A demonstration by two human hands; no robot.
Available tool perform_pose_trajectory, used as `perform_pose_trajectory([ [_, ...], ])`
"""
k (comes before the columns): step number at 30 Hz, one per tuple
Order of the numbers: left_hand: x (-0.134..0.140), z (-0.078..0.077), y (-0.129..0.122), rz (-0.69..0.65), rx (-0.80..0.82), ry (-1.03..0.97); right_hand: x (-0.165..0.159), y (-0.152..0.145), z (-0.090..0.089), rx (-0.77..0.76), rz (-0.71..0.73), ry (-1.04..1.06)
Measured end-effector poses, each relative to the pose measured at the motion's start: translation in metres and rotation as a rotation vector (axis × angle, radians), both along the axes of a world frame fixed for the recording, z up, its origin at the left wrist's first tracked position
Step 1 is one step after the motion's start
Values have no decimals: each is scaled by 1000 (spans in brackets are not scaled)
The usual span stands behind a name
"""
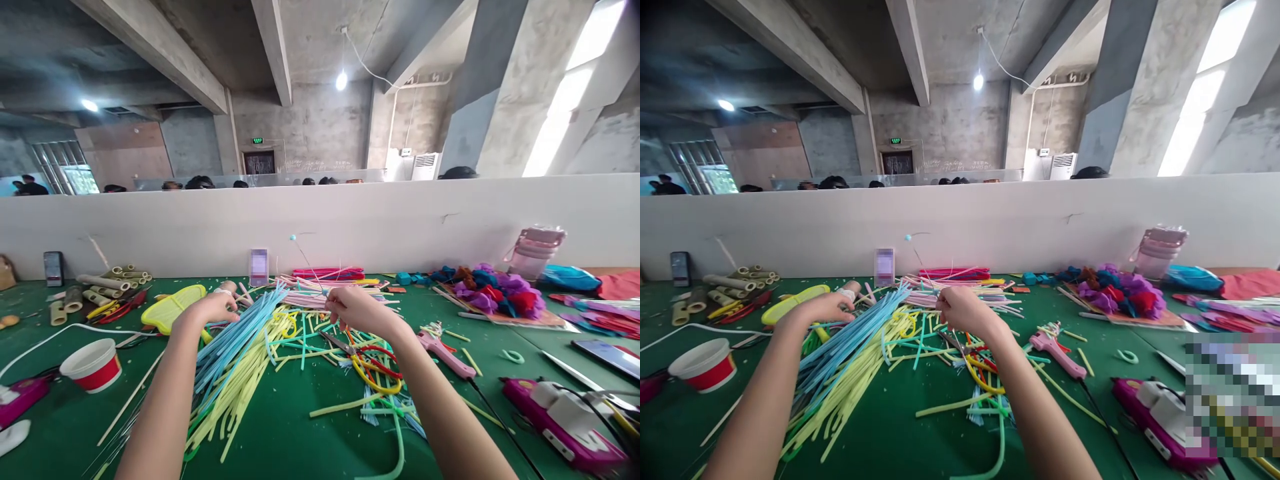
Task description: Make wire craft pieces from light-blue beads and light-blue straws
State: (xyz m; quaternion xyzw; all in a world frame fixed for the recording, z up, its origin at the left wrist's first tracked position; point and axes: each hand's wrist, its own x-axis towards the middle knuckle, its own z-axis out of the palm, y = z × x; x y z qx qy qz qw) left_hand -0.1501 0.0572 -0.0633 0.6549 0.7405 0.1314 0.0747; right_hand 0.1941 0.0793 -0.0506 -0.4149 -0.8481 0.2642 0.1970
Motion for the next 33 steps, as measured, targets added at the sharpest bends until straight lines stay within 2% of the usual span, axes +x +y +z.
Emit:
perform_pose_trajectory([
  [2, 6, -16, 15, -34, -125, 49, 0, 3, -4, -17, -8, -47],
  [4, 20, -31, 30, -87, -167, 78, 2, 6, -7, -30, -20, -91],
  [8, 48, -55, 49, -137, -113, 112, 5, 9, -10, -64, -19, -166],
  [11, 50, -63, 54, -132, -97, 123, 7, 9, -11, -95, -7, -217],
  [14, 37, -59, 53, -116, -72, 115, 6, 9, -12, -124, 2, -255],
  [18, 19, -42, 44, -56, 24, 98, 3, 8, -12, -167, 9, -290],
  [21, 13, -29, 38, -14, 105, 74, 2, 5, -10, -187, 16, -305],
  [24, 13, -23, 33, -17, 141, 44, 2, 3, -8, -199, 18, -312],
  [27, 17, -25, 33, -66, 119, 20, 2, 2, -8, -213, 18, -321],
  [33, 32, -41, 42, -224, -16, -39, 2, 3, -9, -228, 30, -328],
])
